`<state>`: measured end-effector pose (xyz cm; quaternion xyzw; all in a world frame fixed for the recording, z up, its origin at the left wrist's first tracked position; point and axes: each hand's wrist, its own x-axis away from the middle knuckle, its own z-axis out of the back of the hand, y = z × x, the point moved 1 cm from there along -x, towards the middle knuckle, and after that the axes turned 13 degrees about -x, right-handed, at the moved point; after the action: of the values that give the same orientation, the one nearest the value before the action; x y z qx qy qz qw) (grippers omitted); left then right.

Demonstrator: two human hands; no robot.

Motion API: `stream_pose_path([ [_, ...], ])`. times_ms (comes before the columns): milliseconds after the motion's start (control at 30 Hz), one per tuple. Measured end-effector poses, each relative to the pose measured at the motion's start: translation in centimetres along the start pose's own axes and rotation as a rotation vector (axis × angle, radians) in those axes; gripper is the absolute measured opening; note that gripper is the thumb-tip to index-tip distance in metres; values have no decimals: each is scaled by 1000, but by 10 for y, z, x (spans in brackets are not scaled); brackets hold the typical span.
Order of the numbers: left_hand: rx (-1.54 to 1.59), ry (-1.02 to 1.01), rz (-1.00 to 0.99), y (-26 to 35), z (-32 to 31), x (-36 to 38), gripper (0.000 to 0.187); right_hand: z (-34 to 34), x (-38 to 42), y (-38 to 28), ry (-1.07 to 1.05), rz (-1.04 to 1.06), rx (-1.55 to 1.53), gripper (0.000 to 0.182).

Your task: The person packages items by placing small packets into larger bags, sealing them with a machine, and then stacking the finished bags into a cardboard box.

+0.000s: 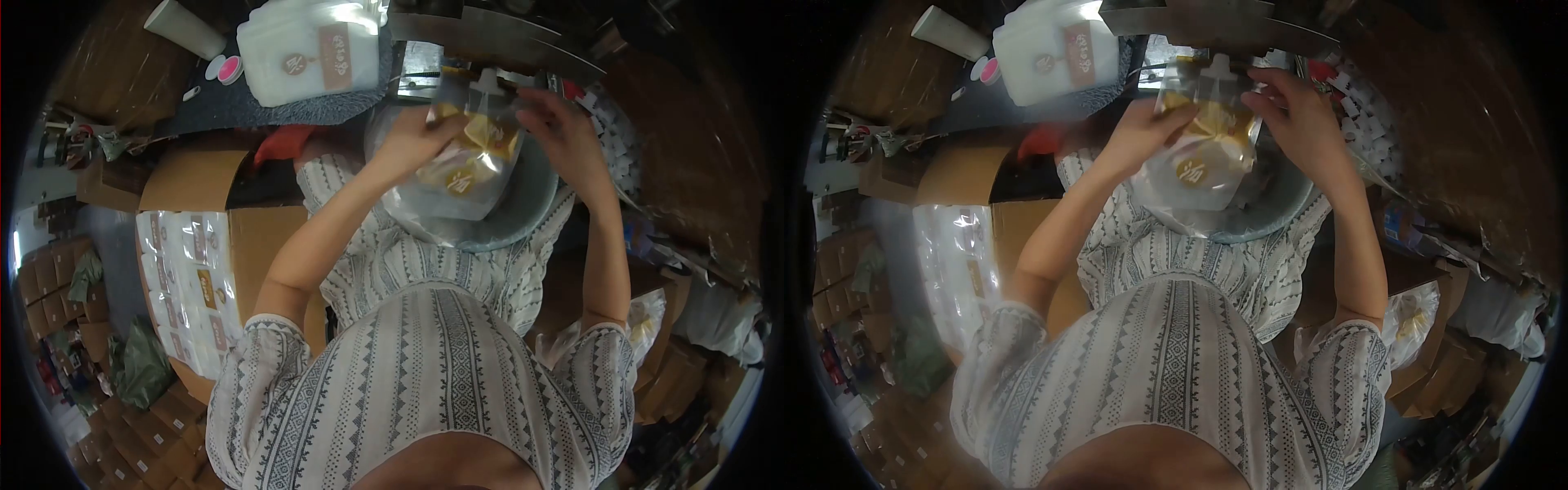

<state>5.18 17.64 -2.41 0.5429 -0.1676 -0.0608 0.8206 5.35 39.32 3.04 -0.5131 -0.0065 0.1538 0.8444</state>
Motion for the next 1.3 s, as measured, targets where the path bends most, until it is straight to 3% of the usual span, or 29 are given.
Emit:
stream_pose_path([
  [167, 384, -10, 151, 8, -5, -21, 29, 34, 7, 13, 77, -246, 282, 24],
  [233, 389, -22, 122, 8, -4, -15, 32, 47, -8, 64, 193, 231, 742, 27],
  [267, 386, -23, 124, 4, 1, -14, 32, 48, -8, 83, 194, 230, 740, 27],
  [333, -44, 320, -67, -11, 31, -17, 38, 48, -12, 108, 89, 116, 944, 27],
  [400, -850, 911, -458, -47, 75, -24, 50, 49, -14, 105, 143, 136, 929, 24],
  [433, -1132, 876, -283, -58, 78, -16, 60, 49, -12, 105, 198, 147, 915, 21],
  [467, -1135, 877, -280, -69, 71, -6, 60, 51, -12, 114, 197, 149, 912, 21],
  [533, -1298, 640, -382, -79, 57, 12, 63, 58, -19, 131, 152, 161, 836, 27],
  [600, -1269, 640, -339, -81, 61, 23, 56, 60, -16, 130, 157, 126, 797, 26],
  [667, -1255, 675, -178, -74, 73, 31, 30, 60, -12, 113, 157, 94, 762, 25],
  [700, -1252, 680, -177, -72, 77, 32, 30, 59, -12, 104, 157, 32, 844, 24],
  [767, -1216, 680, -262, -67, 82, 38, 11, 53, -8, 95, 157, -28, 921, 23],
  [867, -1004, 742, -261, -50, 72, 53, 10, 49, 2, 86, 285, -61, 819, 20],
  [967, -920, 746, -298, -39, 66, 63, 6, 53, 7, 43, 289, 99, 646, 20],
  [1033, -898, 718, -316, -31, 58, 65, 6, 41, 10, 8, 265, -108, 231, 19],
  [1067, -878, 695, -342, -25, 54, 65, 7, 32, 12, 0, 268, -109, 230, 19],
  [1133, -852, 678, -386, -10, 45, 65, 8, 12, 14, -14, 40, 94, -2, 21],
  [1167, -825, 662, -425, -3, 40, 65, 10, 2, 13, -17, 44, 91, -3, 21],
  [1233, -834, 628, -432, 6, 34, 67, 9, -15, 12, -23, 15, 408, 123, 23],
  [1300, -844, 600, -437, 10, 30, 67, 9, -20, 7, -29, -14, 453, 95, 22],
])
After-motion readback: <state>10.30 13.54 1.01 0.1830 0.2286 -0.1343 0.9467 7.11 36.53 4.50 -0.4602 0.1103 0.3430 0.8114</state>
